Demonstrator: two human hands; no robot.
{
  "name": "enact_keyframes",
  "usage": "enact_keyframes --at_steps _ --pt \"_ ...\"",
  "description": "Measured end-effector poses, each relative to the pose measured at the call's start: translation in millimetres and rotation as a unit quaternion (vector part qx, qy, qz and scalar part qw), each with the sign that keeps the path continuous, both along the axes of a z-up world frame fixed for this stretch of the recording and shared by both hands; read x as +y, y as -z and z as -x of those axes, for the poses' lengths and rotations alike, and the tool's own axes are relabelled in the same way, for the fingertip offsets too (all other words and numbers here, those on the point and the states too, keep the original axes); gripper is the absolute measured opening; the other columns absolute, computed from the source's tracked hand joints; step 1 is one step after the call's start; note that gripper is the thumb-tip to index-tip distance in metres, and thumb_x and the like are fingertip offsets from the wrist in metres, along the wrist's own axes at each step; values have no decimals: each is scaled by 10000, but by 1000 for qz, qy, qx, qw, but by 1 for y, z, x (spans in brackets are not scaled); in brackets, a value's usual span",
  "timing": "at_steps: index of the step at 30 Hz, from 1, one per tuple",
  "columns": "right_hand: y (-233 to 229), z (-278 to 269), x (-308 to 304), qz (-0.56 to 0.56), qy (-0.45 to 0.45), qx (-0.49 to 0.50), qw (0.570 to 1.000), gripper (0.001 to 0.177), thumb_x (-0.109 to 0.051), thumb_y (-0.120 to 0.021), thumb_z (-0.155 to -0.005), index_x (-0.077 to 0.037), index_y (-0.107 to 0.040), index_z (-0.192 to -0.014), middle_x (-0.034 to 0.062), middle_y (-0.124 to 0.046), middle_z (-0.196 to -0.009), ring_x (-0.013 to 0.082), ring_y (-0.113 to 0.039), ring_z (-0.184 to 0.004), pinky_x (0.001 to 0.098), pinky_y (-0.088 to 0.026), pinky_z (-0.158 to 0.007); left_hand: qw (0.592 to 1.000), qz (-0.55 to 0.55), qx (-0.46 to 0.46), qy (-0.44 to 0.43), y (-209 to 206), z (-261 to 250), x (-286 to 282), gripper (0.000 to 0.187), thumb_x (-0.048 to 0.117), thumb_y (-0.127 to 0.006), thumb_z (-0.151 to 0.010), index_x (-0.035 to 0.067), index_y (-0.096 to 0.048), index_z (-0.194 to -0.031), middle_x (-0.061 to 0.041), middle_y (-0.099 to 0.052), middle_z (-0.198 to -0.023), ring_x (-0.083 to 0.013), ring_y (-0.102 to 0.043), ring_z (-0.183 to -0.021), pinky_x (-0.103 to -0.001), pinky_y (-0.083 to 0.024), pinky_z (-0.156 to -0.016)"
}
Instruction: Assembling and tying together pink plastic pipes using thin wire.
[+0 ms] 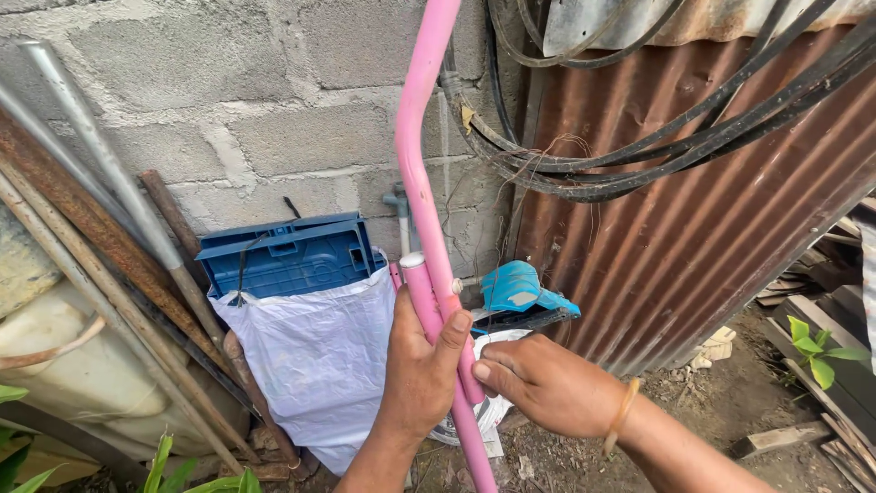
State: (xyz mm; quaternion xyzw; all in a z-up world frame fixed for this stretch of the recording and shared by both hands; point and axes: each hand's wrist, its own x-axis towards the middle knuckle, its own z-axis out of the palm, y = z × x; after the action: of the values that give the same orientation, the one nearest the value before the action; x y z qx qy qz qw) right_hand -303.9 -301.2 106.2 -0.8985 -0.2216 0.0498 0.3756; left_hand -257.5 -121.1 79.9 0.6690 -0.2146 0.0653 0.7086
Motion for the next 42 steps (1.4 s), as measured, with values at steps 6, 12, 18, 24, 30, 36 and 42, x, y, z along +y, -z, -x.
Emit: enact_keyframes --at_steps 6,12,18,24,30,36,42 --pt "-9 -6 -1 -21 -70 11 997 294 -286 -552 -1016 -36 -698 -964 164 -693 -836 370 -654 -761 448 -516 -704 1000 -5 -8 3 1 0 -1 470 338 -669 -968 22 -504 -1273 -72 -614 -974 -143 -621 -824 -306 -558 -730" --pt "-10 -9 2 18 -100 -110 989 233 -249 -600 -1005 -38 -693 -971 173 -687 -900 394 -655 -859 476 -513 -754 994 61 69 60 -8 -4 2 422 319 -636 -972 38 -473 -1243 -53 -589 -879 -121 -624 -699 -276 -548 -592" --pt "-14 -14 4 -3 -98 -101 990 213 -232 -634 -975 -20 -636 -952 169 -656 -875 384 -641 -833 463 -506 -725 991 106 50 70 -7 -17 4 404 306 -631 -999 35 -480 -1258 -45 -595 -881 -106 -624 -727 -255 -553 -620" --pt "10 -12 8 -55 -20 -121 991 190 -198 -633 -997 -30 -612 -910 160 -612 -815 369 -612 -783 441 -496 -700 988 121 70 74 -14 -23 5 440 190 -730 -927 -22 -488 -1228 -72 -618 -869 -127 -646 -716 -268 -553 -590" --pt "-7 -7 18 -109 59 -92 988 190 -218 -688 -911 -37 -635 -935 141 -666 -825 334 -663 -749 413 -532 -675 995 75 58 34 -23 -24 2 473 131 -724 -889 -7 -480 -1270 -61 -614 -868 -117 -653 -675 -265 -557 -547" --pt "-2 -9 14 -7 14 -145 989 196 -219 -605 -977 -24 -605 -964 183 -643 -878 399 -641 -854 468 -505 -717 995 62 68 24 -19 -20 1 482 153 -720 -894 -4 -477 -1280 -70 -610 -845 -118 -638 -636 -265 -545 -525" --pt "7 -8 21 -42 -5 -115 992 303 -274 -479 -1054 -33 -591 -908 184 -635 -796 414 -633 -786 489 -499 -697 997 49 59 -6 -11 -14 -1 485 212 -715 -905 -3 -481 -1271 -70 -612 -852 -115 -625 -659 -267 -540 -563"
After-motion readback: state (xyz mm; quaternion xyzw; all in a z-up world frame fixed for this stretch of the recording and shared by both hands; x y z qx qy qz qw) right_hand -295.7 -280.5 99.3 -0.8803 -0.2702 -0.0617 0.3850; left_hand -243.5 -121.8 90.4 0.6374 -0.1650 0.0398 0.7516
